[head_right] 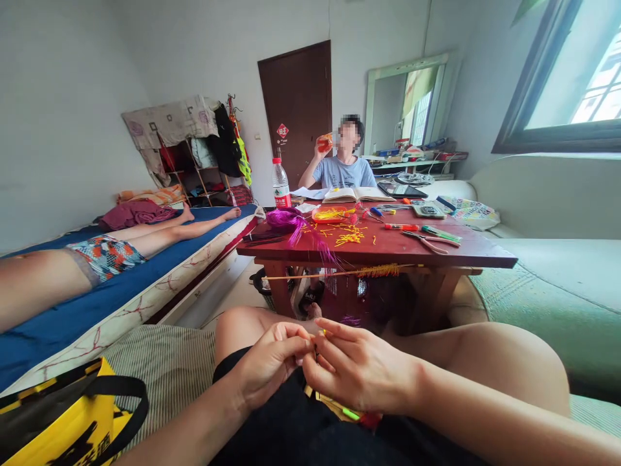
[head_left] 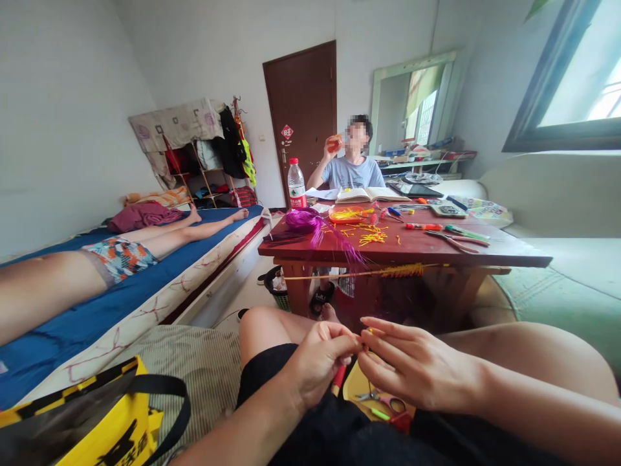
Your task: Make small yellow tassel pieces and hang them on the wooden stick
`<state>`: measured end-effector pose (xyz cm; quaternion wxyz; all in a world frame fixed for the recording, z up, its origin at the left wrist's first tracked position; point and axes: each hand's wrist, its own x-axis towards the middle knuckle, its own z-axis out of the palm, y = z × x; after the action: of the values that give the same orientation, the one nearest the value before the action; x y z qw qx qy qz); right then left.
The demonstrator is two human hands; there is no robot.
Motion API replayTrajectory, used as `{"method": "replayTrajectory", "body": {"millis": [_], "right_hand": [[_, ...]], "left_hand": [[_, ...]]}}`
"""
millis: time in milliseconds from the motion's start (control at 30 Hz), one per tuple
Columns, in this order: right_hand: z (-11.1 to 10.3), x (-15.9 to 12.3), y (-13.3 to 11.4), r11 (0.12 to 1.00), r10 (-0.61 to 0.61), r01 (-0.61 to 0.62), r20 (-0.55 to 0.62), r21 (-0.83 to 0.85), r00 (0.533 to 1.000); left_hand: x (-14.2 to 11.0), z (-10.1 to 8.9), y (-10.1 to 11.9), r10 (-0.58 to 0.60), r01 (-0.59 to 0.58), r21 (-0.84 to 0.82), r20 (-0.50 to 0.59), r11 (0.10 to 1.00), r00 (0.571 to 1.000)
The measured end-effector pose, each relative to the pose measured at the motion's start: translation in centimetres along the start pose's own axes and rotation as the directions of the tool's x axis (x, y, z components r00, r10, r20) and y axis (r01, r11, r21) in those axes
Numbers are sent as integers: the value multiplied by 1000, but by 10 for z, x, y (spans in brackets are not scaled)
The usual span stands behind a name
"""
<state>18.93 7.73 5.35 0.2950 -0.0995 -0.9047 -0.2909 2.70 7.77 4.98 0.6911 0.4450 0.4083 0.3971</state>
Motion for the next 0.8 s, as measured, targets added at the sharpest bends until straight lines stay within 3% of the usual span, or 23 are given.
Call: {"method": "replayTrajectory", "body": {"millis": [100,167,233,300,367,400,433,467,533,567,633,700,733,767,800], "right_hand": [[-2,-1,0,1000,19,-20,23,16,1000],[-4,2,0,990,81,-87,54,108,995],[-6,6,0,938,217,-240,117,251,969],[-7,11,0,768,438,-505,252,395,863],[-7,16,0,433,614,-747,442,504,654],[-7,18,1,238,643,-806,534,542,549],[-6,19,2,61,638,-817,607,573,473],[-4,20,3,-86,618,-798,660,597,427],[0,21,5,-289,565,-736,730,612,386],[2,21,6,-355,535,-711,755,607,378],[4,21,8,-433,478,-690,797,579,369],[2,22,7,-414,471,-714,805,564,362],[0,22,6,-341,507,-750,783,567,361],[-3,23,5,-202,566,-794,730,574,384],[-6,22,3,14,628,-812,627,584,462]], "left_hand": [[2,-3,-5,-97,101,-149,34,984,995],[1,-2,-6,-54,58,-137,31,989,998],[-2,0,-6,91,-91,-14,19,996,996],[-6,2,-6,317,-312,258,21,915,948],[-9,3,-6,539,-481,558,70,676,839],[-11,3,-7,635,-538,667,125,516,763],[-12,2,-9,712,-582,736,199,345,673],[-13,0,-11,763,-611,772,285,177,581],[-13,-4,-14,788,-636,764,457,-111,412],[-12,-6,-16,774,-638,739,529,-218,348],[-12,-9,-17,725,-636,684,633,-358,272],[-12,-10,-15,695,-652,658,666,-377,271],[-12,-8,-13,703,-671,672,639,-313,312],[-12,-7,-11,720,-688,703,572,-183,393],[-12,-5,-8,719,-685,729,466,18,515]]}}
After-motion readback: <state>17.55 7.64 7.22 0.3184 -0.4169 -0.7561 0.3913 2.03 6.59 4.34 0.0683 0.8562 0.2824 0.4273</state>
